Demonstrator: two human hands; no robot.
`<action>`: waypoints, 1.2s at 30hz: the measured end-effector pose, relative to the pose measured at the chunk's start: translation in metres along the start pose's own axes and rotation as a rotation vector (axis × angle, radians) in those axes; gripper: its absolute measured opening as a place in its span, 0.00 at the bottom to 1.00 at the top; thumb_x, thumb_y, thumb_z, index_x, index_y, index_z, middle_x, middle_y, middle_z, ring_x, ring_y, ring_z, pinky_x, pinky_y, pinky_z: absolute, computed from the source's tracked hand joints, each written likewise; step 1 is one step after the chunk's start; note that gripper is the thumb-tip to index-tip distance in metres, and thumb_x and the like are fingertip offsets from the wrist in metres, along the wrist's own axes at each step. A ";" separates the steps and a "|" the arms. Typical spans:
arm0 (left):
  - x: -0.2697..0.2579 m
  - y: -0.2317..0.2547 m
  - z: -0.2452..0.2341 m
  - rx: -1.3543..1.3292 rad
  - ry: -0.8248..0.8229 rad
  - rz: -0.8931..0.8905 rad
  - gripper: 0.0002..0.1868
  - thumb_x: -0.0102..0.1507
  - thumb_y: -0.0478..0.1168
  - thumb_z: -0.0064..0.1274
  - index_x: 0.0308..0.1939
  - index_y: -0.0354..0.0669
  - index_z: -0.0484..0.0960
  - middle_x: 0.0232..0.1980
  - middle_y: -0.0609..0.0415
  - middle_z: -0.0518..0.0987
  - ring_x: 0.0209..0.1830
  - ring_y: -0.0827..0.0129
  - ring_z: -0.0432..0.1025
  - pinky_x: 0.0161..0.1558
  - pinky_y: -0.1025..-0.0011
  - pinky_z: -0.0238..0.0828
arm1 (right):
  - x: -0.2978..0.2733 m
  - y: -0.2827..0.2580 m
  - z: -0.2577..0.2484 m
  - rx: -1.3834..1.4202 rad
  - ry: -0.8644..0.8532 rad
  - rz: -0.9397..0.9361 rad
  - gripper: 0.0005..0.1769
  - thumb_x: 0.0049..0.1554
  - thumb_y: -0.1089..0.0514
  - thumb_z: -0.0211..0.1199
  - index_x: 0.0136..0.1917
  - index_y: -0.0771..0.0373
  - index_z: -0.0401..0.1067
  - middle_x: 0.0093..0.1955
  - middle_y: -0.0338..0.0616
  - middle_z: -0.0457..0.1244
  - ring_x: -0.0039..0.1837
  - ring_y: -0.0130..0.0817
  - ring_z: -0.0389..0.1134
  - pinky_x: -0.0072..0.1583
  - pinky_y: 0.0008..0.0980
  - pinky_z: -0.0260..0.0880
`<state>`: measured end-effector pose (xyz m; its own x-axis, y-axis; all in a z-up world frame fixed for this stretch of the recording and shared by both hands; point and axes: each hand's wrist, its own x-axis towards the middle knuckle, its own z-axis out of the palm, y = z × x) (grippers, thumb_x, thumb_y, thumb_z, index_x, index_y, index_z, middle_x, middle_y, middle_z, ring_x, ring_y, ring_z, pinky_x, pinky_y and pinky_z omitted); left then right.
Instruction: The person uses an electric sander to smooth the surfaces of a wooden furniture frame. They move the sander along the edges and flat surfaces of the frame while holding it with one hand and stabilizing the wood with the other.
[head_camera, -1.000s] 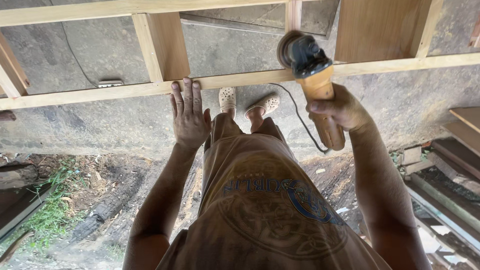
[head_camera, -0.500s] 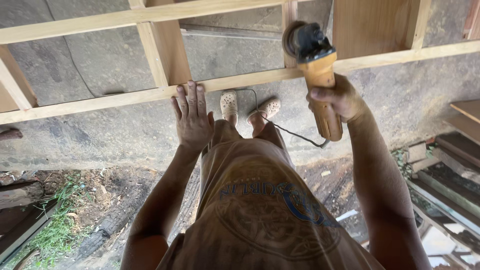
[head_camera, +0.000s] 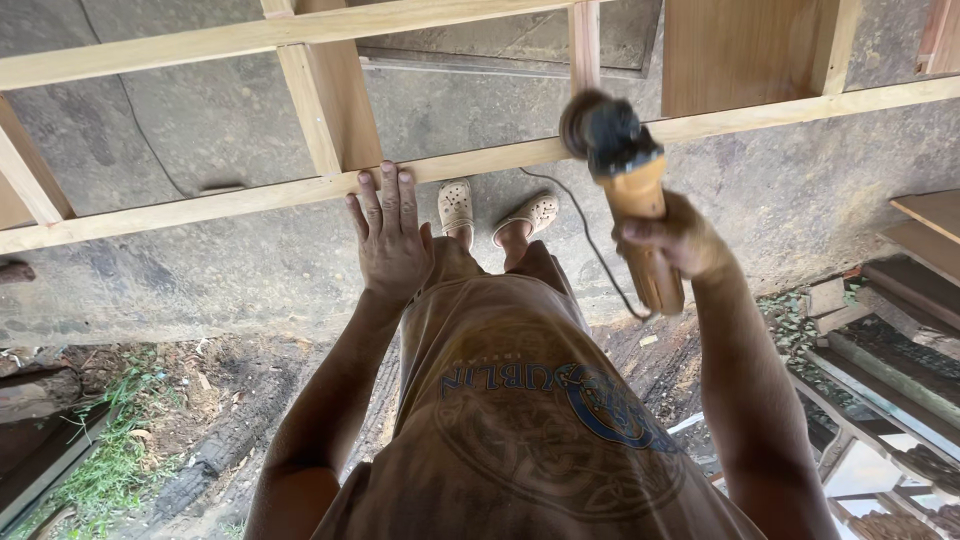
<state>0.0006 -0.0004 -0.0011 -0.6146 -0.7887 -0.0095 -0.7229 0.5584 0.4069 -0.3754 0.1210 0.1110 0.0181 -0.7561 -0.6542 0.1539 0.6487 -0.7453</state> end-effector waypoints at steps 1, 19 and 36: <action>0.000 -0.001 0.001 -0.001 -0.001 0.001 0.48 0.67 0.44 0.54 0.83 0.36 0.43 0.86 0.39 0.41 0.85 0.35 0.32 0.79 0.32 0.28 | -0.008 0.008 0.005 0.019 -0.009 -0.003 0.30 0.49 0.47 0.75 0.53 0.71 0.67 0.38 0.46 0.64 0.41 0.38 0.67 0.45 0.35 0.73; -0.002 0.009 -0.005 -0.040 0.020 -0.062 0.46 0.74 0.63 0.37 0.82 0.32 0.44 0.85 0.34 0.41 0.85 0.35 0.32 0.81 0.34 0.30 | -0.034 0.020 0.002 -0.164 0.036 0.061 0.25 0.46 0.53 0.74 0.52 0.70 0.70 0.41 0.46 0.68 0.44 0.37 0.72 0.50 0.37 0.77; 0.083 0.075 0.014 -0.051 -0.113 -0.574 0.46 0.66 0.82 0.28 0.80 0.65 0.59 0.83 0.35 0.42 0.75 0.20 0.20 0.63 0.12 0.13 | 0.028 -0.042 -0.123 -0.397 -0.364 0.062 0.40 0.42 0.58 0.76 0.65 0.65 0.64 0.46 0.46 0.66 0.45 0.36 0.69 0.49 0.41 0.77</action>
<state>-0.1090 -0.0201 0.0163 -0.1610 -0.9275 -0.3374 -0.9356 0.0347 0.3512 -0.5028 0.0834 0.1085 0.3675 -0.6507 -0.6645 -0.2426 0.6227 -0.7439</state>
